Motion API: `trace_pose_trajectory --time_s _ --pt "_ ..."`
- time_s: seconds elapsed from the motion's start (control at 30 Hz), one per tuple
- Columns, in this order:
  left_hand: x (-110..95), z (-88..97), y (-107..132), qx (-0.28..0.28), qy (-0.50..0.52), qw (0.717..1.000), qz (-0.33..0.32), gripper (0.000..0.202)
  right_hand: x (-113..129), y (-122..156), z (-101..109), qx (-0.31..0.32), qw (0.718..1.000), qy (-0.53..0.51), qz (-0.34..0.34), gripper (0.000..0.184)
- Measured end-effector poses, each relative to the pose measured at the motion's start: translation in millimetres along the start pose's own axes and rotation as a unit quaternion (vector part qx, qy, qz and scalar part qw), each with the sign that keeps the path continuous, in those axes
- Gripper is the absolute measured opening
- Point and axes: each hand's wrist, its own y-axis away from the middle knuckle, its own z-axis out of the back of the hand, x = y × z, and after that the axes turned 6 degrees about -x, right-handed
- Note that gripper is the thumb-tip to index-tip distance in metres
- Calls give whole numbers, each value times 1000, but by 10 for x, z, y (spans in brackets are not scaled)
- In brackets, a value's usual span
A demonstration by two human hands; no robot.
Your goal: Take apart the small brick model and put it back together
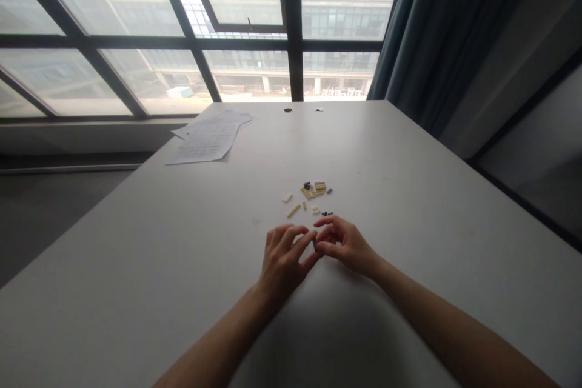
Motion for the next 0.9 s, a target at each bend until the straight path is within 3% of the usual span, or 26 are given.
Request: trace_pose_trajectory --time_s 0.1,0.2,0.27,0.37,0.53,0.7,0.8,0.9 --pt "80 10 -11 14 -12 1000 5 30 66 -48 182 2 983 179 46 34" --pt "136 -4 -10 25 -11 1000 14 30 83 -79 306 61 933 345 83 39" --pt "148 -20 -4 38 -11 999 12 30 63 -74 305 91 908 400 87 38" --pt "147 -42 7 59 -11 998 9 30 17 -44 221 69 895 431 94 28" --pt "146 -48 6 62 -16 998 7 29 21 -48 158 17 922 376 89 26" --pt "121 -47 -8 50 -4 999 -14 30 43 -70 104 -11 992 121 -33 23" --pt "101 -52 -3 52 7 998 -26 31 22 -55 38 -9 997 -16 -80 29" --pt "84 -44 4 56 3 998 -35 40 29 -65 76 -23 997 9 -75 28"
